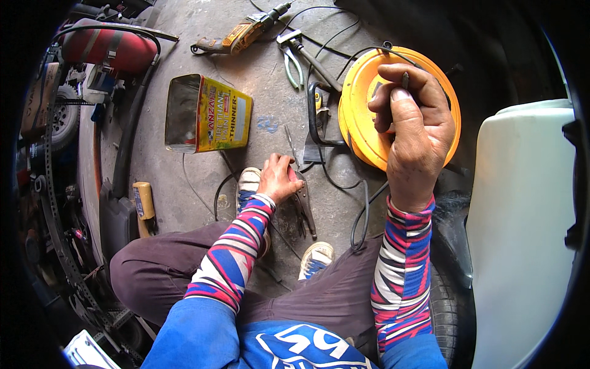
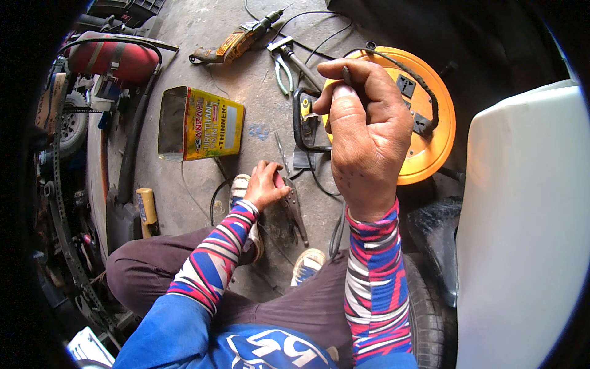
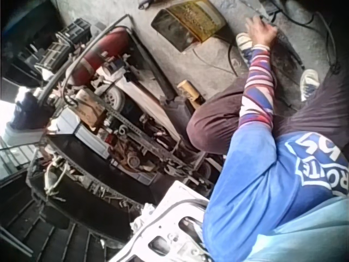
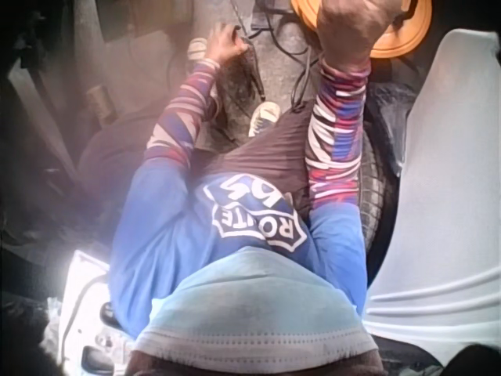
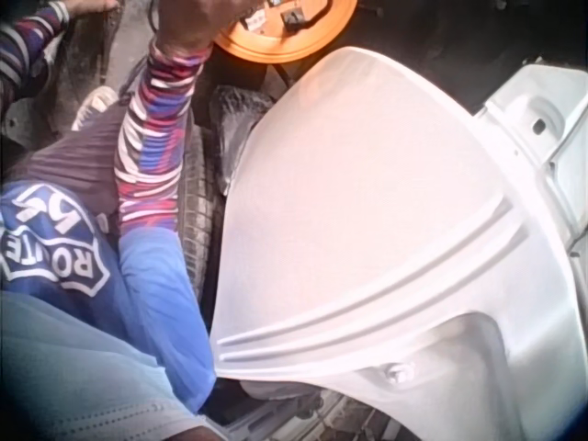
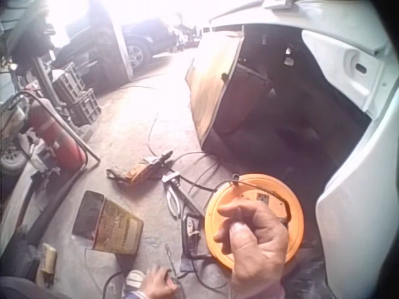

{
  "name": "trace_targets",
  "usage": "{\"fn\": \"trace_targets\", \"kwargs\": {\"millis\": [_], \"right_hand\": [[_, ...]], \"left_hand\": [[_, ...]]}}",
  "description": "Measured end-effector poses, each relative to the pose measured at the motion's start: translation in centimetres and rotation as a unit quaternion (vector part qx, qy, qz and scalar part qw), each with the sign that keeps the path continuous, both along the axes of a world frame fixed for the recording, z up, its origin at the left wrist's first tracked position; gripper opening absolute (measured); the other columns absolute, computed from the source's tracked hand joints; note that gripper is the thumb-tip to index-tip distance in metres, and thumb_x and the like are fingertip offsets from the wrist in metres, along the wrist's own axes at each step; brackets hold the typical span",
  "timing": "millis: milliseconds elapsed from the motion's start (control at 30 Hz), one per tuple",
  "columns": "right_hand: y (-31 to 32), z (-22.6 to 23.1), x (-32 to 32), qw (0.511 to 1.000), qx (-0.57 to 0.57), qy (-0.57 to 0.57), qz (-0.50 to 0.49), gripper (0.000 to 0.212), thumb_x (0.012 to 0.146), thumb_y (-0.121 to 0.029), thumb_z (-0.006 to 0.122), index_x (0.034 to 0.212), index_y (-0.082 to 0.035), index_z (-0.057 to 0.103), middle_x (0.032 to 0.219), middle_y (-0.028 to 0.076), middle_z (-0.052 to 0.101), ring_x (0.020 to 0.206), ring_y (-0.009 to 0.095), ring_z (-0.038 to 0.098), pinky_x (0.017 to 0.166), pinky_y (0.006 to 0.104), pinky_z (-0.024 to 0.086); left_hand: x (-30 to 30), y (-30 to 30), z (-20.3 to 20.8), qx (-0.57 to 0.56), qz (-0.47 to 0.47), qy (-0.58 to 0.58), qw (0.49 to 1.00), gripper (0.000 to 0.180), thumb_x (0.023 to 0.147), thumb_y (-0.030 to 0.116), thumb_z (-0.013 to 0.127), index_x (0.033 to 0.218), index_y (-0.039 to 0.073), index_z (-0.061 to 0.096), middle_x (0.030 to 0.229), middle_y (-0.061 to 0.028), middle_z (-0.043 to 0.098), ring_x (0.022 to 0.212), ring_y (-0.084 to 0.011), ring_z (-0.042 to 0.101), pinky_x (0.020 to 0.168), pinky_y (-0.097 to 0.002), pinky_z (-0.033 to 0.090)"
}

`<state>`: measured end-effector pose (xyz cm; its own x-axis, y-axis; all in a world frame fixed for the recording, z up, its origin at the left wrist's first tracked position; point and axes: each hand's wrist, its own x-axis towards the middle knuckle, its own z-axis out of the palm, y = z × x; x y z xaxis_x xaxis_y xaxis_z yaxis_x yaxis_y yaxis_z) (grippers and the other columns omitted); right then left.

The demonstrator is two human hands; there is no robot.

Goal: The person handles pliers and a small red tool, then moves to a white van and works on interior wiring near the dashboard using a flashlight. The person manipulates wires and components inside the vehicle's cabin.

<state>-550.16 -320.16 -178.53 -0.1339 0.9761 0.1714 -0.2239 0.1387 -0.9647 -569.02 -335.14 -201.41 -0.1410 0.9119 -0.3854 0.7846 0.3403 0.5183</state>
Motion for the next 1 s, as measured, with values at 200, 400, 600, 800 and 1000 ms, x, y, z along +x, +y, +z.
{"fn": "trace_targets", "kwargs": {"millis": [200,400,600,800,1000], "right_hand": [[-0.4,-0.8,0.7,0.999,0.008,-0.006,-0.034,0.021,0.099,-0.003,0.049,0.111,0.004,0.064,0.088,0.001,0.06,0.074,0.004,0.051,0.069,0.0197,0.042],[0.1,0.5,0.9,0.999,-0.035,0.011,-0.026,0.019,0.1,-0.012,0.049,0.104,-0.001,0.064,0.074,-0.008,0.044,0.064,0.0,0.034,0.057,0.0203,0.026],[-0.7,4.3,-1.4,0.984,0.038,-0.159,0.065,0.011,0.095,-0.002,0.063,0.101,-0.002,0.072,0.093,0.009,0.069,0.088,0.018,0.067,0.081,0.0293,0.051],[-3.1,4.8,-3.7,0.975,0.061,-0.146,0.155,0.012,0.095,0.001,0.065,0.106,-0.002,0.071,0.09,0.005,0.065,0.08,0.014,0.06,0.075,0.0259,0.049],[-4.3,5.1,-5.8,0.98,-0.02,-0.111,0.165,0.013,0.099,-0.009,0.064,0.109,-0.002,0.066,0.071,-0.002,0.059,0.062,0.005,0.054,0.053,0.0247,0.041]], "left_hand": [[-0.7,1.2,-0.9,0.139,0.031,0.094,0.985,0.065,0.073,0.021,0.084,0.132,0.01,0.06,0.147,-0.0214,0.044,0.134,-0.0413,0.046,0.111,-0.0492,0.042],[2.1,-3.9,-0.4,-0.176,0.178,0.001,0.968,0.072,0.082,0.063,0.069,0.104,-0.006,0.069,0.099,-0.0309,0.071,0.098,-0.0474,0.07,0.088,-0.0535,0.055],[8.4,-9.1,1.7,-0.27,0.236,0.041,0.932,0.099,0.067,0.066,0.084,0.126,-0.004,0.047,0.114,-0.0265,0.071,0.105,-0.0411,0.071,0.094,-0.0487,0.054],[6.4,-10.3,-0.1,-0.311,0.248,-0.052,0.916,0.06,0.079,0.043,0.077,0.114,-0.004,0.06,0.103,-0.0236,0.073,0.093,-0.0372,0.074,0.086,-0.0468,0.059],[3.8,-8.3,12.6,-0.352,0.429,-0.558,0.617,0.023,0.094,0.027,0.059,0.099,0.005,0.065,0.087,-0.0088,0.066,0.069,-0.0264,0.061,0.071,-0.045,0.056]]}}
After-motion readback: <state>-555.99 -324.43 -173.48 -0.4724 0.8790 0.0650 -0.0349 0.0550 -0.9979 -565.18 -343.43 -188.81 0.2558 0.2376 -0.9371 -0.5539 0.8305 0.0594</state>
